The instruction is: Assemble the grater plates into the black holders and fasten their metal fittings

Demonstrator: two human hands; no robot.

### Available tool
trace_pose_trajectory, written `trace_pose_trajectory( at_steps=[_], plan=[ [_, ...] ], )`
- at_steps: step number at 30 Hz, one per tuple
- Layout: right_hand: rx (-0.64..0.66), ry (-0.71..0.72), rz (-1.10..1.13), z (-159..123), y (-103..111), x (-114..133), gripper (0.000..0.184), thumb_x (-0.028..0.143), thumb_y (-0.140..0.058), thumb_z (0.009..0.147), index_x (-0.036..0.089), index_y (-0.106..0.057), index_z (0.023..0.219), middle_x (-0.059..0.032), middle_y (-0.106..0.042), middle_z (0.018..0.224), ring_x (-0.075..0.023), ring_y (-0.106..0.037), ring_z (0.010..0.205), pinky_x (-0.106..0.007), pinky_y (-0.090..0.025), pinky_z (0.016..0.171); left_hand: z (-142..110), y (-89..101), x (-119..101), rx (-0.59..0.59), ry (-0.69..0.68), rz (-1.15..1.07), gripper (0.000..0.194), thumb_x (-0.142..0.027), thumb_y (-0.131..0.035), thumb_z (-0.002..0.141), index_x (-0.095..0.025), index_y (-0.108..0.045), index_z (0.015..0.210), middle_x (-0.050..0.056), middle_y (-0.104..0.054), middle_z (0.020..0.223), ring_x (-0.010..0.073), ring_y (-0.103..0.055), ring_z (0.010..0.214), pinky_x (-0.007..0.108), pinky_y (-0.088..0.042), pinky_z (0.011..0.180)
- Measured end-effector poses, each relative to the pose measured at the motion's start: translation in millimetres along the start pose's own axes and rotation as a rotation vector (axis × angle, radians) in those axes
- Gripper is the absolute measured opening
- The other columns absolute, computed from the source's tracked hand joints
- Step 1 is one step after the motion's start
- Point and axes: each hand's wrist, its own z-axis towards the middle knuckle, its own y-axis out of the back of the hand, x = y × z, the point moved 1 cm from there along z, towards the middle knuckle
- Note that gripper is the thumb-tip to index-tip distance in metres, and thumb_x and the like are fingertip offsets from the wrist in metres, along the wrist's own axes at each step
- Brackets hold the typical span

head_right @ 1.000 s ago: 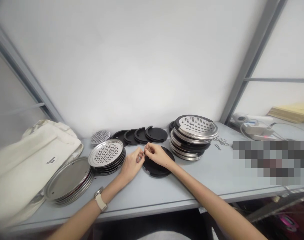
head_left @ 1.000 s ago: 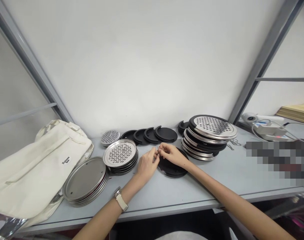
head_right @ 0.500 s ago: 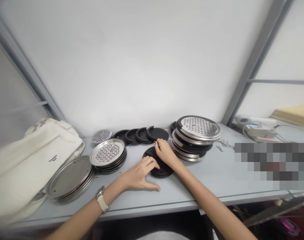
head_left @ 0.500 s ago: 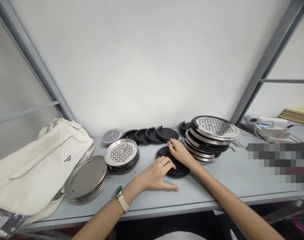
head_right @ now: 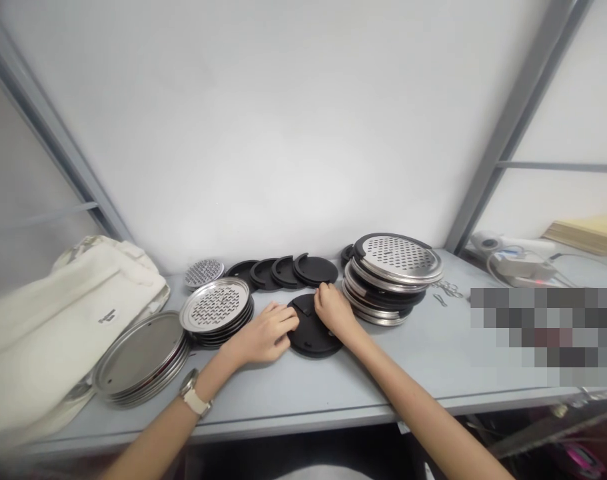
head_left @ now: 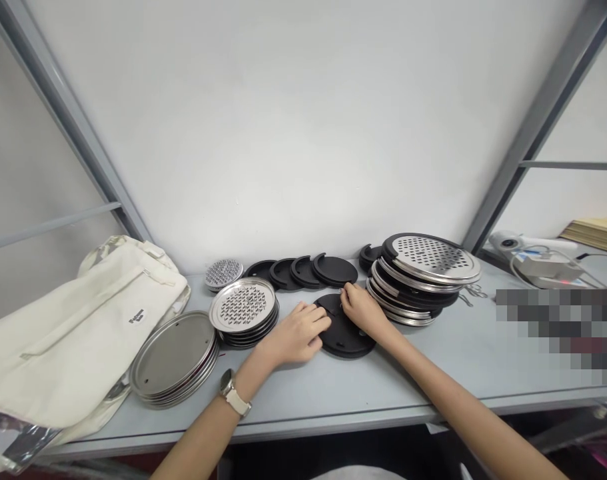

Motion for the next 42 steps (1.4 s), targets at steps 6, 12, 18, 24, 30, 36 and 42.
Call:
trace_pose_trajectory(
  at_steps=[6, 12, 18, 24, 30, 36, 42],
  plan=[
    [0.014, -0.061, -0.107, -5, -1, 4, 0.018, 0.019, -0.036, 0.094, 0.015, -0.051, 0.084, -0.0141, -0.061, 0.087, -0.0217, -0.061, 0.079, -0.028, -0.033, 0.063, 2, -3.2, -8, -0.014, -0.069, 0.086, 0.011, -0.018, -0.048, 0.079, -0.015, -0.051, 0.088, 0.008, -0.054, 0.088, 0.0218, -0.048, 0.085, 0.036, -0.036, 0.082],
    [0.028, -0.087, -0.162, -6, -1, 7, 0.021, 0.020, -0.034, 0.095, 0.013, -0.053, 0.089, -0.0125, -0.063, 0.090, -0.0218, -0.062, 0.082, -0.027, -0.035, 0.063, 7, -14.8, -24, 0.000, -0.188, 0.025, 0.053, -0.061, -0.050, 0.082, -0.015, -0.054, 0.109, 0.009, -0.054, 0.102, 0.0221, -0.050, 0.089, 0.034, -0.039, 0.082],
    [0.038, -0.090, -0.185, -8, 3, 9, 0.022, 0.021, -0.034, 0.095, 0.013, -0.054, 0.092, -0.0118, -0.064, 0.090, -0.0212, -0.064, 0.084, -0.026, -0.036, 0.062, 6, -10.2, -23, 0.024, -0.161, -0.033, 0.045, -0.035, -0.056, 0.083, -0.026, -0.049, 0.127, 0.008, -0.050, 0.117, 0.0220, -0.049, 0.099, 0.035, -0.038, 0.090],
    [0.062, -0.114, -0.187, -9, 6, 9, 0.024, 0.021, -0.033, 0.095, 0.011, -0.055, 0.095, -0.0140, -0.067, 0.088, -0.0228, -0.066, 0.079, -0.027, -0.037, 0.059, 2, 3.2, -14, 0.002, -0.130, -0.045, 0.035, -0.017, -0.054, 0.073, -0.022, -0.061, 0.107, 0.008, -0.048, 0.124, 0.0246, -0.046, 0.108, 0.039, -0.035, 0.094],
    [0.111, -0.123, -0.136, -13, 2, 11, 0.025, 0.021, -0.040, 0.090, 0.012, -0.058, 0.076, -0.0170, -0.069, 0.078, -0.0258, -0.067, 0.076, -0.027, -0.037, 0.059, 1, 3.0, -9, -0.079, 0.034, 0.006, 0.017, -0.027, -0.048, 0.082, -0.016, -0.058, 0.091, 0.011, -0.054, 0.109, 0.0254, -0.048, 0.099, 0.040, -0.037, 0.089],
    [0.057, -0.086, 0.008, -10, 4, 15, 0.022, 0.021, -0.033, 0.093, 0.012, -0.053, 0.090, -0.0155, -0.067, 0.077, -0.0248, -0.066, 0.073, -0.027, -0.035, 0.058, 3, -4.3, -15, 0.009, -0.053, -0.134, 0.066, -0.065, -0.060, 0.070, -0.018, -0.053, 0.117, 0.011, -0.053, 0.114, 0.0272, -0.049, 0.103, 0.039, -0.037, 0.093],
    [0.066, 0.061, 0.270, -5, 5, 19, 0.023, 0.026, -0.027, 0.096, 0.020, -0.047, 0.086, -0.0029, -0.066, 0.074, -0.0158, -0.063, 0.068, -0.023, -0.037, 0.060, 2, -1.5, -20, 0.085, -0.111, -0.186, 0.053, -0.041, -0.061, 0.078, -0.029, -0.049, 0.129, 0.006, -0.048, 0.131, 0.0253, -0.046, 0.113, 0.039, -0.033, 0.098]
  ],
)
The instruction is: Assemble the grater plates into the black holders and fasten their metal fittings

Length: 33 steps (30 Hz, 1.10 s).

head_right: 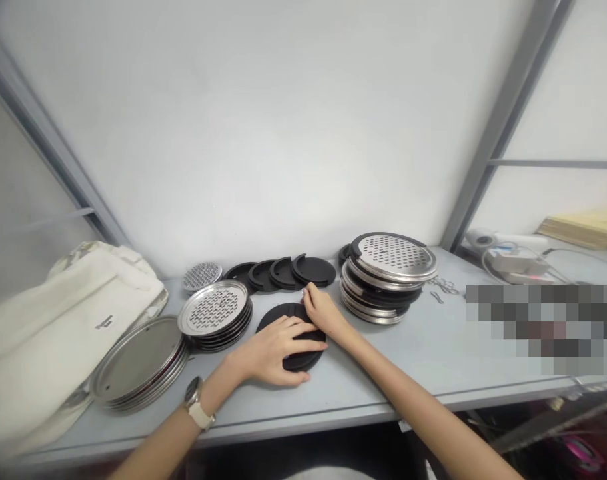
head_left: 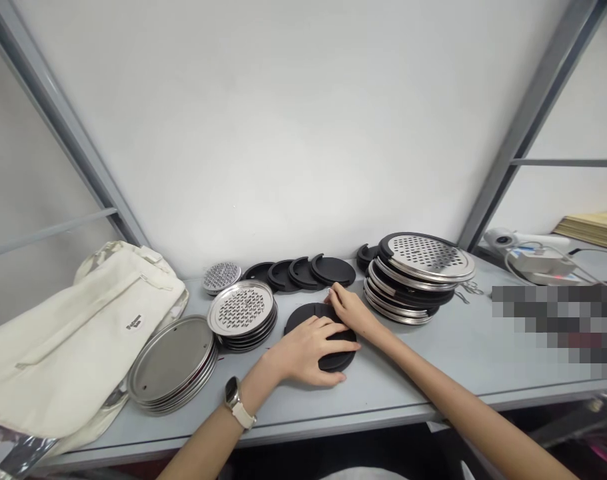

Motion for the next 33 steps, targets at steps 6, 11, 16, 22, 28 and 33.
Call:
trace_pose_trajectory(
  at_steps=[6, 11, 16, 22, 28, 33],
  plan=[
    [-0.027, -0.026, 0.104, 2, 0, -7, 0.022, 0.027, -0.028, 0.095, 0.021, -0.045, 0.083, -0.0019, -0.062, 0.065, -0.0162, -0.060, 0.061, -0.024, -0.037, 0.058, 0, 5.7, 0, -0.009, 0.013, -0.030, 0.026, -0.026, -0.060, 0.075, -0.021, -0.060, 0.100, 0.006, -0.055, 0.118, 0.0226, -0.050, 0.102, 0.035, -0.035, 0.091],
    [-0.042, -0.072, 0.125, 2, 3, -13, 0.022, 0.028, -0.030, 0.094, 0.021, -0.045, 0.081, 0.0009, -0.057, 0.056, -0.0157, -0.057, 0.054, -0.024, -0.036, 0.058, 0, 8.0, -2, -0.034, 0.047, -0.135, 0.012, -0.025, -0.050, 0.085, -0.018, -0.055, 0.076, 0.003, -0.059, 0.090, 0.0161, -0.052, 0.083, 0.032, -0.037, 0.082],
    [-0.011, -0.022, 0.152, 4, 2, -13, 0.022, 0.028, -0.034, 0.092, 0.019, -0.049, 0.079, -0.0006, -0.059, 0.062, -0.0155, -0.057, 0.061, -0.024, -0.036, 0.061, 3, -1.3, 7, -0.275, 0.274, -0.181, 0.005, -0.020, -0.047, 0.086, -0.019, -0.052, 0.086, 0.003, -0.058, 0.088, 0.0170, -0.053, 0.084, 0.033, -0.041, 0.082],
    [0.004, 0.036, 0.172, 4, 2, -12, 0.025, 0.030, -0.038, 0.090, 0.017, -0.055, 0.077, -0.0022, -0.060, 0.065, -0.0149, -0.054, 0.062, -0.024, -0.035, 0.060, -1, -16.9, 30, -0.385, 0.502, -0.056, 0.024, -0.025, -0.048, 0.088, -0.018, -0.049, 0.111, 0.009, -0.053, 0.110, 0.0227, -0.050, 0.107, 0.041, -0.042, 0.093],
    [0.026, 0.074, 0.174, 4, 2, -6, 0.024, 0.031, -0.039, 0.090, 0.017, -0.055, 0.079, 0.0011, -0.057, 0.060, -0.0129, -0.050, 0.058, -0.022, -0.034, 0.059, -2, -16.8, 34, -0.324, 0.426, -0.099, 0.025, -0.023, -0.047, 0.090, -0.020, -0.053, 0.115, 0.007, -0.057, 0.115, 0.0213, -0.050, 0.110, 0.042, -0.040, 0.098],
    [0.073, 0.120, 0.155, 4, 0, -4, 0.024, 0.030, -0.039, 0.091, 0.017, -0.055, 0.077, 0.0015, -0.057, 0.063, -0.0118, -0.048, 0.058, -0.022, -0.032, 0.059, 0, -12.9, 30, -0.289, 0.339, -0.158, 0.019, -0.023, -0.050, 0.089, -0.021, -0.055, 0.107, 0.005, -0.057, 0.110, 0.0200, -0.050, 0.107, 0.040, -0.040, 0.097]
  ],
)
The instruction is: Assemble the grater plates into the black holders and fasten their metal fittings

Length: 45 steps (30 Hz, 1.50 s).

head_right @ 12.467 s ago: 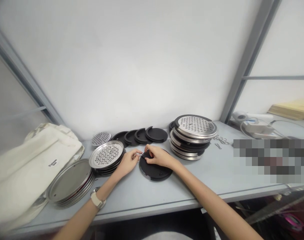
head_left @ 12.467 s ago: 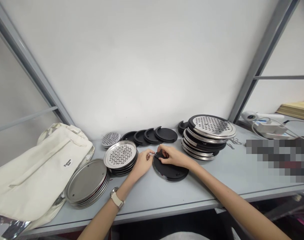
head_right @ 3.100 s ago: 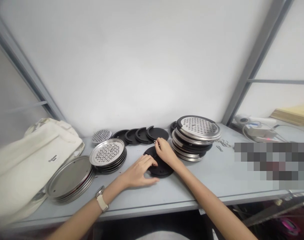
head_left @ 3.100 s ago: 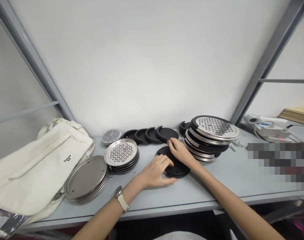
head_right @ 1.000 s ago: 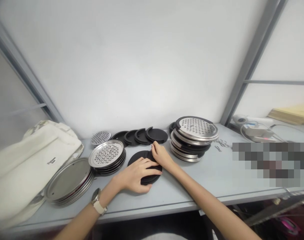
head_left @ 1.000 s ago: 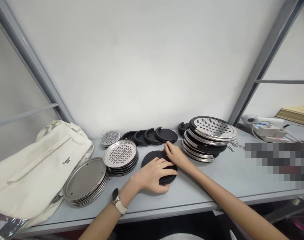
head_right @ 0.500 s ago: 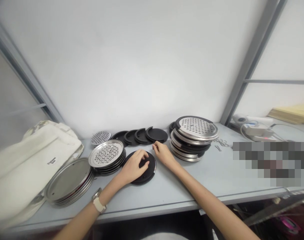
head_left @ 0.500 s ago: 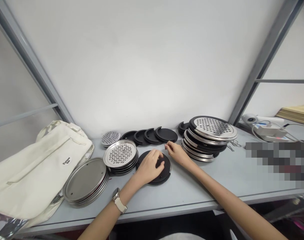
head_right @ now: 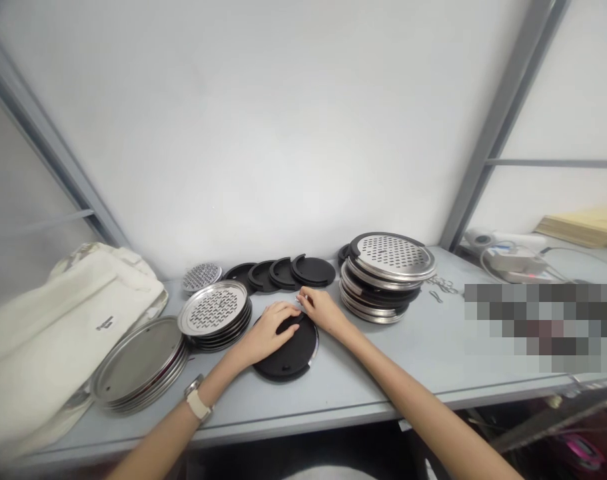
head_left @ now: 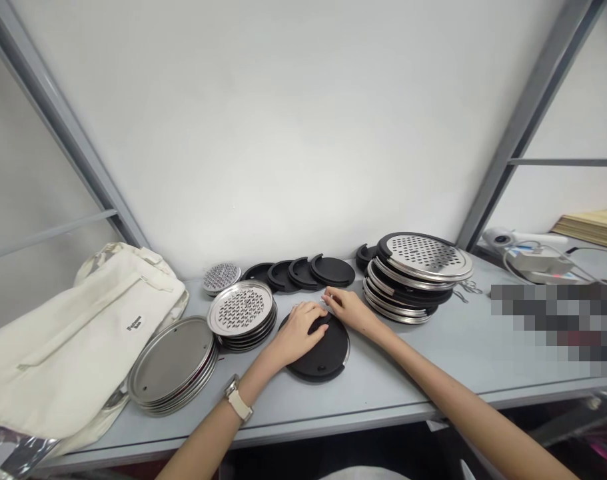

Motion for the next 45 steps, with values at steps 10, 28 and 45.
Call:
trace_pose_trajectory(
  at_steps=[10, 28, 45],
  plan=[
    [0.181, 0.044, -0.034, -1, 6, -2, 0.031, 0.028, -0.040, 0.090, 0.017, -0.052, 0.064, 0.0045, -0.044, 0.055, -0.0099, -0.038, 0.054, -0.022, -0.026, 0.054, -3, -1.5, 0, -0.016, 0.106, -0.057, 0.010, -0.026, -0.051, 0.087, -0.020, -0.049, 0.095, 0.004, -0.049, 0.099, 0.0182, -0.050, 0.093, 0.035, -0.045, 0.085],
    [0.314, 0.091, -0.031, -4, 19, -4, 0.027, 0.025, -0.042, 0.089, 0.017, -0.049, 0.063, 0.0054, -0.043, 0.054, -0.0096, -0.037, 0.054, -0.022, -0.028, 0.054, -2, -0.8, -1, 0.000, 0.109, -0.038, 0.008, -0.026, -0.049, 0.087, -0.020, -0.047, 0.092, 0.003, -0.047, 0.095, 0.0175, -0.049, 0.088, 0.033, -0.044, 0.081],
    [0.377, 0.076, -0.012, -4, 22, -6, 0.031, 0.031, -0.039, 0.089, 0.019, -0.038, 0.060, 0.0063, -0.038, 0.053, -0.0088, -0.033, 0.052, -0.023, -0.026, 0.051, 29, -2.1, 9, 0.232, 0.031, 0.379, 0.029, -0.036, -0.048, 0.085, -0.018, -0.057, 0.064, 0.003, -0.059, 0.061, 0.0181, -0.055, 0.056, 0.029, -0.035, 0.056]
  ],
)
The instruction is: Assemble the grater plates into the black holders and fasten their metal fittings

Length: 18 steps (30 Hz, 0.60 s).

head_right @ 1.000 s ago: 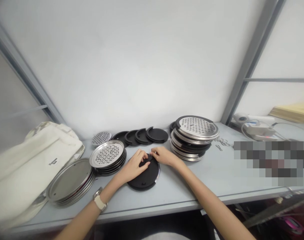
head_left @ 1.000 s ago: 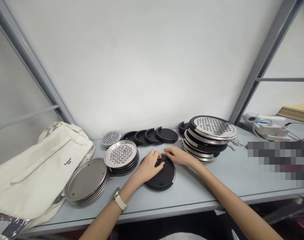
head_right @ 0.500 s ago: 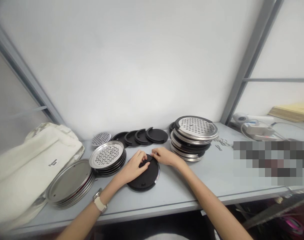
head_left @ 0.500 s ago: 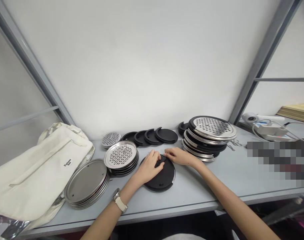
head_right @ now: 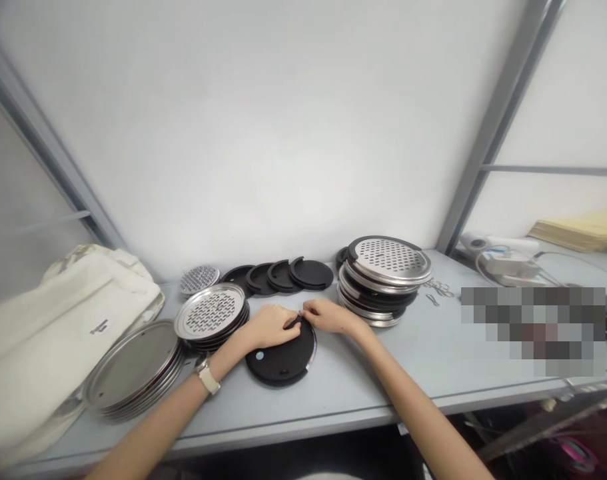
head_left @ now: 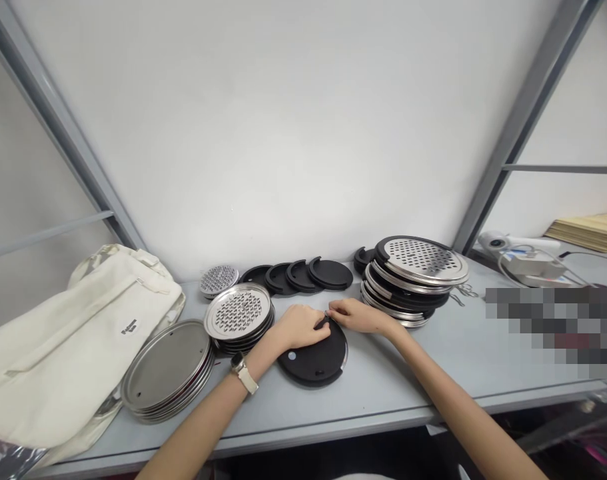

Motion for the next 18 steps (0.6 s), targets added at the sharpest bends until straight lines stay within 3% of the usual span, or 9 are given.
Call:
trace_pose_trajectory(
  at_steps=[6, 18],
  plan=[
    [0.016, -0.015, 0.026, -0.1, 1.3, -1.0, 0.034, 0.040, -0.038, 0.090, 0.019, -0.040, 0.063, 0.0053, -0.040, 0.055, -0.0094, -0.035, 0.053, -0.023, -0.027, 0.051, -4.7, -2.8, -1.0, -0.088, 0.028, -0.064, 0.029, -0.036, -0.048, 0.086, -0.018, -0.054, 0.064, 0.000, -0.058, 0.058, 0.0144, -0.050, 0.052, 0.027, -0.025, 0.051],
    [0.038, 0.029, 0.050, -2.0, 4.0, 4.1, 0.028, 0.036, -0.038, 0.091, 0.020, -0.038, 0.068, 0.0051, -0.039, 0.059, -0.0101, -0.035, 0.056, -0.023, -0.028, 0.054, -6.3, -1.2, -2.8, -0.071, 0.005, 0.027, 0.029, -0.037, -0.044, 0.089, -0.018, -0.060, 0.074, 0.002, -0.063, 0.067, 0.0164, -0.056, 0.059, 0.028, -0.028, 0.054]
  ],
)
